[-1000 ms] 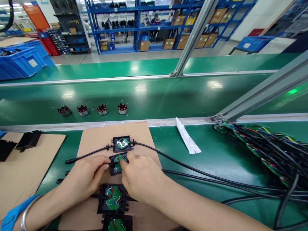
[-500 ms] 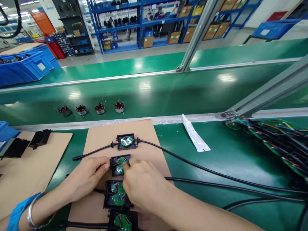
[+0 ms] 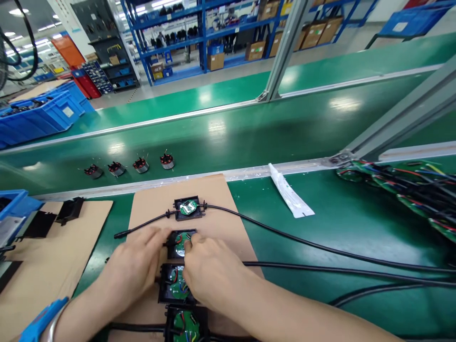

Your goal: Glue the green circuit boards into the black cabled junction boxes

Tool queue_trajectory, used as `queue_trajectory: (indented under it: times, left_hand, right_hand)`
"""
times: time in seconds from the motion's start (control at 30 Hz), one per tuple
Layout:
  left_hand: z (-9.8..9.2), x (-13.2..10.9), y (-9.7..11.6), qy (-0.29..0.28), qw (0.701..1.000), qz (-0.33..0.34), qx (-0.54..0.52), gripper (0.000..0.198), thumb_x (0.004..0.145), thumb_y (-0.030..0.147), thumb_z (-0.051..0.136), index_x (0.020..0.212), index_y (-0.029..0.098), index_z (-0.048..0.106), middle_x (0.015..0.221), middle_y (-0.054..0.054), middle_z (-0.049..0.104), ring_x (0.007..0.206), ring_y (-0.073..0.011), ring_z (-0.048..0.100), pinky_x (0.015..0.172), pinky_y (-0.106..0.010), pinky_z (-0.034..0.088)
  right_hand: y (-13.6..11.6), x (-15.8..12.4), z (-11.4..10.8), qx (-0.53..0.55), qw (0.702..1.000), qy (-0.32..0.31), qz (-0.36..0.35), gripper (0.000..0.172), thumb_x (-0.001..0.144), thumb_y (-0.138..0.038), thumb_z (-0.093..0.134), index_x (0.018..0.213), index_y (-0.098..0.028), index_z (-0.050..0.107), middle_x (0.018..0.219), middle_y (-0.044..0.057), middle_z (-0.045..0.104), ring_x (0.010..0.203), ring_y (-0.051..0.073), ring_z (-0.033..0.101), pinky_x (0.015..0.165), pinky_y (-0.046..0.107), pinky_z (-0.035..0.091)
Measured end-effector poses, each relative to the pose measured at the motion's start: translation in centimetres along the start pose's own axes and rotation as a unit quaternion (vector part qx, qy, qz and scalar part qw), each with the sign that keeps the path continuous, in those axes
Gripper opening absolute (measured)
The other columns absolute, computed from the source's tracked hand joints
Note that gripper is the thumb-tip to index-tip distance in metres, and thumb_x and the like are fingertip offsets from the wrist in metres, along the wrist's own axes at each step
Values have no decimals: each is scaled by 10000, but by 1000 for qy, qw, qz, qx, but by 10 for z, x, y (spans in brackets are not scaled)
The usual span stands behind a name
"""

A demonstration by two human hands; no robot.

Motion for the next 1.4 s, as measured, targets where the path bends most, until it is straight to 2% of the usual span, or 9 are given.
queue_trajectory:
  times: [0.2, 0.37, 0.5, 0.6, 0.8, 0.97, 1.1, 1.23, 1.4]
  left_hand:
    - [30, -16, 30, -41, 986, 95, 128, 609, 699, 28, 463, 1303, -1, 532, 1173, -241, 644, 987, -309, 664, 796, -381, 593]
    - [17, -5, 19, -111, 991, 63, 35, 636, 707, 28, 474, 1339, 79, 518, 1073, -167, 671, 854, -268, 677, 692, -386, 608]
    - [-6, -1, 5, -17, 996, 50, -67, 436, 813, 79, 454, 1214, 150, 608, 1045, -108, 664, 842, -249, 653, 738, -428, 585]
    - [-10, -1, 11, 49, 983, 124, -130, 284, 869, 105, 447, 1061, 145, 651, 1042, -89, 660, 919, -235, 612, 806, -390, 539]
    - [3, 3, 19, 42, 956, 198, -212, 222, 875, 96, 483, 1001, 190, 640, 1120, -14, 672, 965, -186, 603, 879, -358, 419]
    - [3, 3, 18, 39, 954, 183, -236, 251, 860, 66, 472, 993, 189, 645, 1117, -10, 685, 962, -172, 628, 891, -355, 372]
    - [2, 4, 22, 9, 962, 173, -210, 289, 831, 62, 467, 1025, 171, 652, 1097, -38, 687, 932, -185, 624, 883, -358, 380]
    - [1, 4, 25, -6, 969, 170, -177, 289, 795, 50, 457, 990, 169, 634, 983, -49, 677, 853, -189, 601, 862, -365, 393]
    - [6, 4, 27, -13, 974, 174, -144, 547, 739, 49, 463, 1271, 171, 507, 968, -66, 629, 854, -212, 561, 839, -382, 401]
  right_hand:
    - [-1, 2, -1, 4, 1000, -14, -3, 310, 826, -169, 451, 1006, -119, 699, 808, 130, 663, 611, 221, 583, 501, 329, 254]
    - [10, 2, -5, 69, 996, -37, 36, 296, 838, -220, 452, 977, -156, 705, 803, 109, 667, 661, 225, 610, 593, 328, 381]
    - [21, -7, -13, 163, 984, -64, 43, 387, 795, -229, 505, 1164, -188, 615, 923, 91, 678, 869, 242, 625, 688, 307, 424]
    - [33, -16, -14, 197, 975, -76, 73, 399, 781, -223, 527, 1178, -185, 534, 907, 64, 652, 872, 221, 605, 693, 290, 420]
    - [33, -20, -8, 170, 978, -78, 91, 44, 803, -157, 479, 809, -191, 506, 763, 17, 577, 719, 169, 533, 647, 282, 362]
    - [31, -12, -10, 148, 986, -14, 72, 224, 927, -193, 323, 802, -172, 508, 754, 44, 572, 655, 164, 509, 635, 303, 361]
    - [41, -3, -4, 224, 966, -73, 106, 316, 945, -164, 300, 701, -180, 501, 620, 3, 552, 577, 129, 497, 564, 254, 342]
    - [43, 3, -3, 157, 973, -144, 93, 360, 940, -113, 304, 713, -146, 581, 616, 26, 603, 566, 131, 537, 562, 255, 355]
    - [20, 3, 6, -51, 983, -170, -54, 263, 847, -41, 415, 788, -98, 665, 744, 110, 672, 666, 205, 616, 594, 309, 379]
Point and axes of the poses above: each hand's wrist, its own x-axis towards the middle knuckle, its own z-axis out of the palm, y = z × x, the point moved 8 cm from there along x, towards the middle knuckle
